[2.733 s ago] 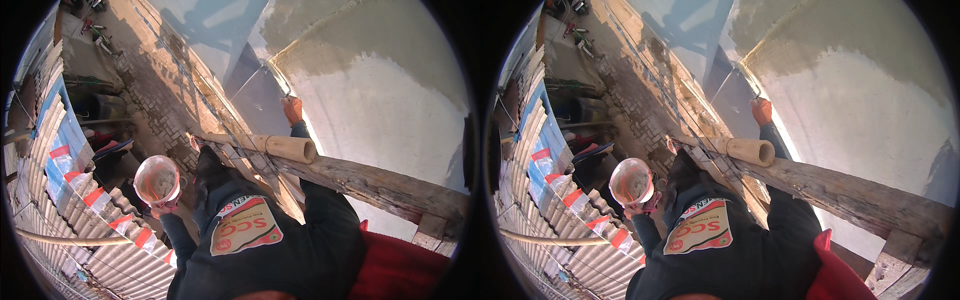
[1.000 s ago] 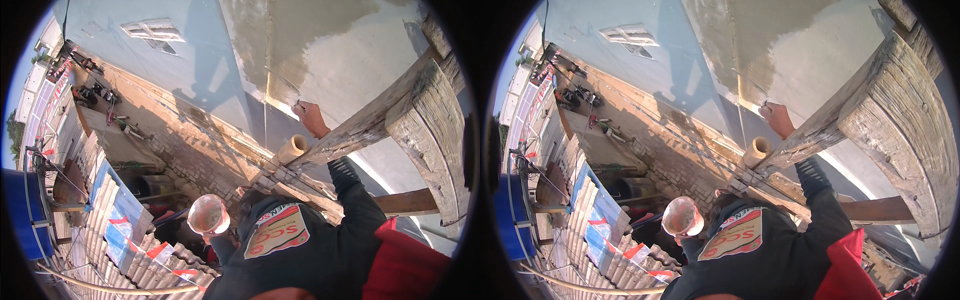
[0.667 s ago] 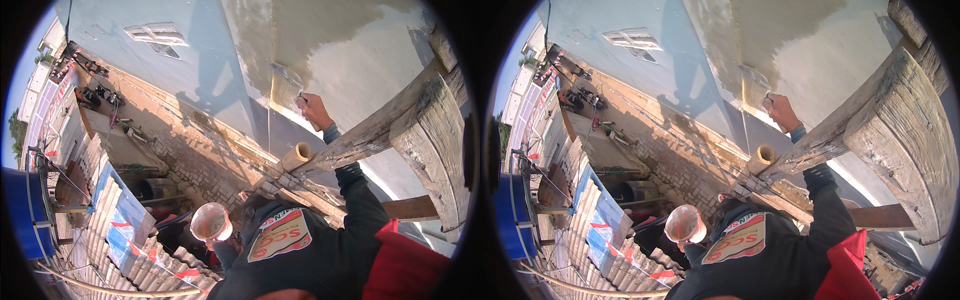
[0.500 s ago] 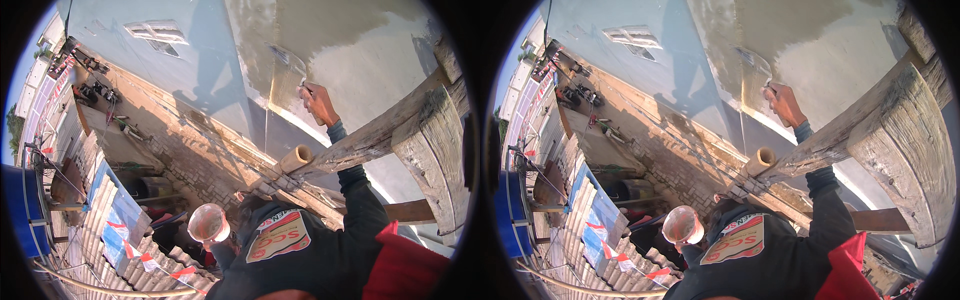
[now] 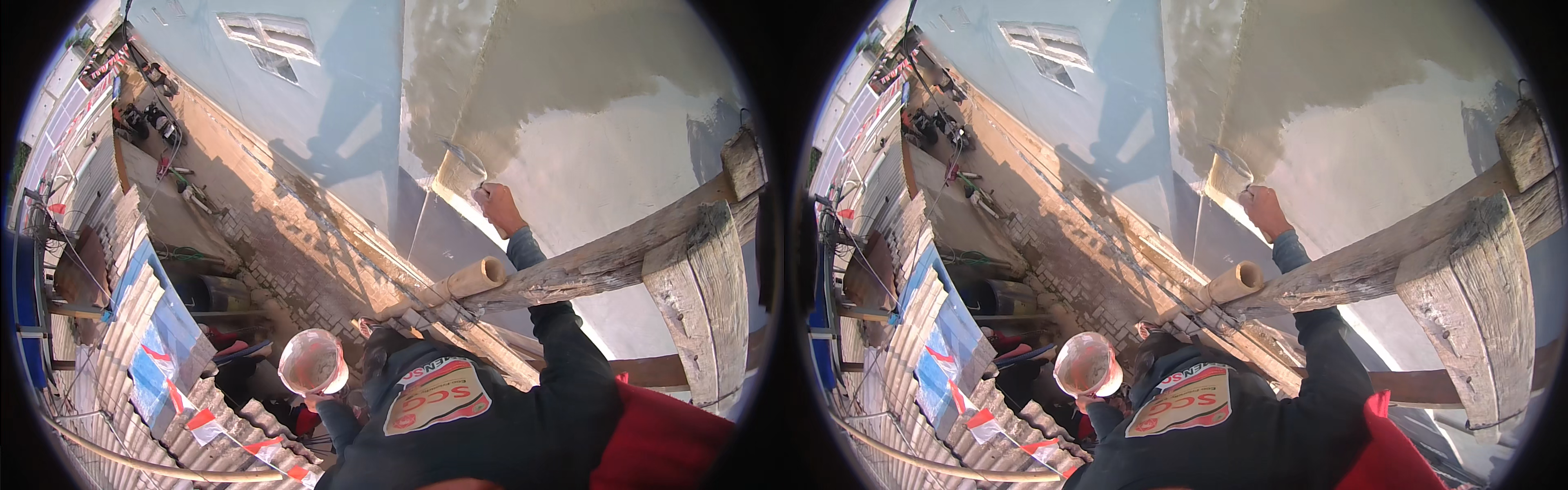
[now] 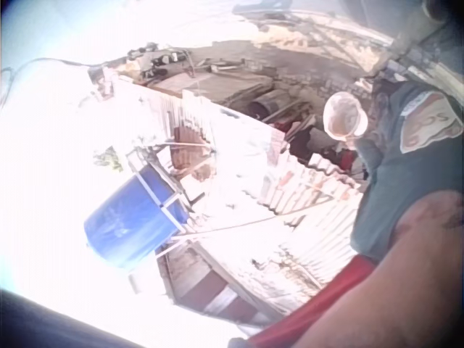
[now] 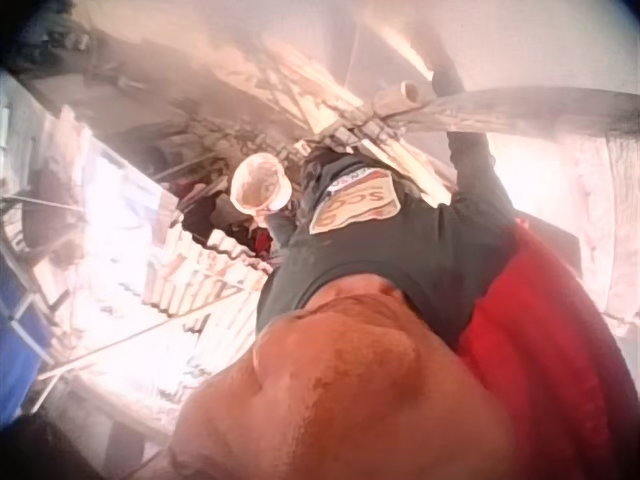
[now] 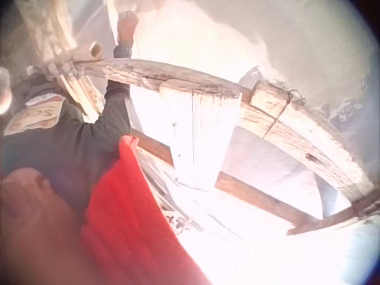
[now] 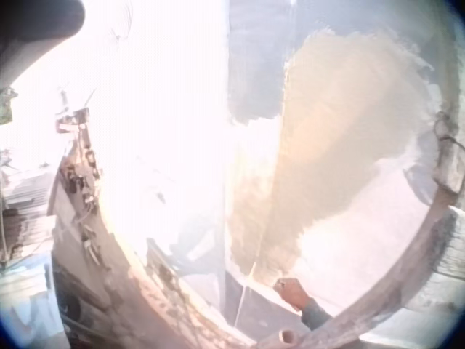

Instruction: The person applies plaster to an exterior wall, scooping plaster from a bucket onto a trowel and smoothing it onto the wall surface.

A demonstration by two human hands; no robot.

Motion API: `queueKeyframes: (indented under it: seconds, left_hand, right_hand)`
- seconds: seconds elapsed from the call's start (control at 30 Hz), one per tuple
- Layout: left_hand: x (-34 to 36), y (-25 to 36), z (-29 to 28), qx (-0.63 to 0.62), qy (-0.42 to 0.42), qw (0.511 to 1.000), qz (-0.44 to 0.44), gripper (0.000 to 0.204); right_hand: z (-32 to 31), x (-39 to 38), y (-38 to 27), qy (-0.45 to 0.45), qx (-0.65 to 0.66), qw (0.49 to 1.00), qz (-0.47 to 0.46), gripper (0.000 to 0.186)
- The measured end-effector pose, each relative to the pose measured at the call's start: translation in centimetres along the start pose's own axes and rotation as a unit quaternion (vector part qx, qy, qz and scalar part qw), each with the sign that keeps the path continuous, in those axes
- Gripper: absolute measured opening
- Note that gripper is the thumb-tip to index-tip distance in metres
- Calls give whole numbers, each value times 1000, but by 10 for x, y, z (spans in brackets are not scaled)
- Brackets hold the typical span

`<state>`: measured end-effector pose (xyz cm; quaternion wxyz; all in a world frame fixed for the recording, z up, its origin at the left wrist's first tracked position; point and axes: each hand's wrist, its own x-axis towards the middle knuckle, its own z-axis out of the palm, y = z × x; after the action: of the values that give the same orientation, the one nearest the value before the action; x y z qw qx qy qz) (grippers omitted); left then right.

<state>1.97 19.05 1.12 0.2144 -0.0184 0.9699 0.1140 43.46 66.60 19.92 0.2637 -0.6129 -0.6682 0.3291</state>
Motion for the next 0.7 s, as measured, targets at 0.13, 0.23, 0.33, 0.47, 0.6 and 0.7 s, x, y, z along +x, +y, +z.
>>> queueKeyframes:
  seconds: [0.13, 0.23, 0.33, 0.47, 0.6, 0.7]
  left_hand:
    - [25, -12, 16, -265, 36, 952, -150, 16]
    - [31, -14, 19, -240, 25, 959, -149, 16]
    - [12, 1, 5, -69, -18, 997, -33, 11]
    - [70, -67, 60, -253, 73, 956, -127, 14]
    - [57, -61, 63, -171, 51, 981, -75, 15]
    - [48, -40, 62, -139, 38, 988, -57, 14]
  right_hand:
    - [-47, -7, -87, 72, 38, 995, -53, 27]
    - [-62, -17, -140, 100, 148, 983, -41, 29]
    - [-70, -11, -152, 61, 213, 975, -29, 29]
    - [-58, 18, -132, -16, 252, 967, 7, 26]
    - [-12, 24, -94, -51, 199, 976, 73, 27]
    - [-16, 28, -93, 18, 32, 999, 12, 29]
